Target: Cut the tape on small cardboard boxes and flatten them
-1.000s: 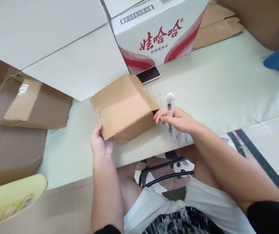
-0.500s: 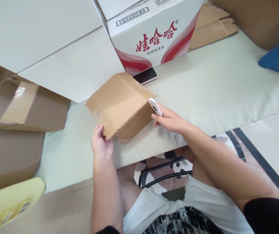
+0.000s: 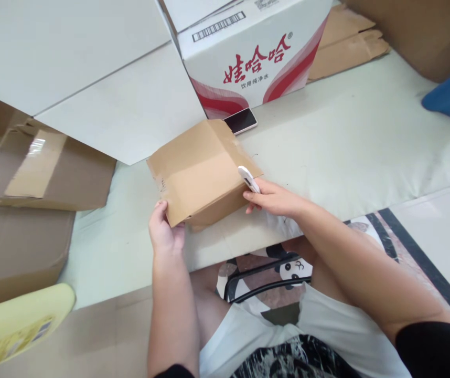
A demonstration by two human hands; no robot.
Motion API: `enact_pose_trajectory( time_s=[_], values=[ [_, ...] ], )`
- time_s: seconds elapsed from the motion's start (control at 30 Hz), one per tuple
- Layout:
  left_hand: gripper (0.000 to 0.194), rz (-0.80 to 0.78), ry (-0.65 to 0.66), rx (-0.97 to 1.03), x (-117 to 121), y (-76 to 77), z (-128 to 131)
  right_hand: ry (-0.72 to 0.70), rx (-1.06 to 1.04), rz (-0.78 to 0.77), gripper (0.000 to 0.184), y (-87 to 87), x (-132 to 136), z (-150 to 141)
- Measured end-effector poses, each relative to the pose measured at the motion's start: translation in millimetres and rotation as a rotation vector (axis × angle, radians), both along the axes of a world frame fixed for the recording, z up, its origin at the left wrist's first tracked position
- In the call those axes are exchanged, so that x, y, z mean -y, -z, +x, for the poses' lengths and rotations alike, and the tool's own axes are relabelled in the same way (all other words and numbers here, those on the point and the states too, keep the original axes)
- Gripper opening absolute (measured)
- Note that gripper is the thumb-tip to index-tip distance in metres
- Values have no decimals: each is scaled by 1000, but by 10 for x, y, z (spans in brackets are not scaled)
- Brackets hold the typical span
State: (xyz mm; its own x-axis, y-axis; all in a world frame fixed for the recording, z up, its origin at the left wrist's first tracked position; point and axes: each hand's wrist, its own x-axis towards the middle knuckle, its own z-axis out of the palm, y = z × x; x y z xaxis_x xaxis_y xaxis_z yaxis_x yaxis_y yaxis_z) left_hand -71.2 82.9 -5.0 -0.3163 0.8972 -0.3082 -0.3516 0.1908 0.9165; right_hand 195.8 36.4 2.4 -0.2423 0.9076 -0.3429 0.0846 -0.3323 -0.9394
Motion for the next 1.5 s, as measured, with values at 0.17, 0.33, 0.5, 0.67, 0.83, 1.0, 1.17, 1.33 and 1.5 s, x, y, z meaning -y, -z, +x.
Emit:
enact_pose_trajectory(
  time_s=[0.17,0.33,0.5,0.67,0.83,1.0,1.17,1.33,1.5],
  values=[
    [32,-19,-25,36,-4,-20,9,-25,27,-56,11,-43,7,-13],
    [28,-22,-25,34,-8,-2,-10,-67,19,8,11,-5,4,-13],
    [27,-10,-9,17,-6,29,-11,-137,46,34,14,47,21,-31],
    [27,-17,-22,26,-4,13,14,-154,74,46,17,63,24,-31],
    [29,-46,-50,53,-6,-28,40,-148,97,33,15,70,18,-43],
    [29,-18,-54,40,-7,-20,43,-123,83,69,16,50,15,-48],
    [27,-14,-36,27,-10,-1,28,-91,46,79,16,4,17,-61],
    [29,-13,-54,20,-10,2,13,-52,37,127,20,17,7,-51],
    [27,13,-37,-5,-15,27,1,9,133,138,19,36,5,2]
  ],
)
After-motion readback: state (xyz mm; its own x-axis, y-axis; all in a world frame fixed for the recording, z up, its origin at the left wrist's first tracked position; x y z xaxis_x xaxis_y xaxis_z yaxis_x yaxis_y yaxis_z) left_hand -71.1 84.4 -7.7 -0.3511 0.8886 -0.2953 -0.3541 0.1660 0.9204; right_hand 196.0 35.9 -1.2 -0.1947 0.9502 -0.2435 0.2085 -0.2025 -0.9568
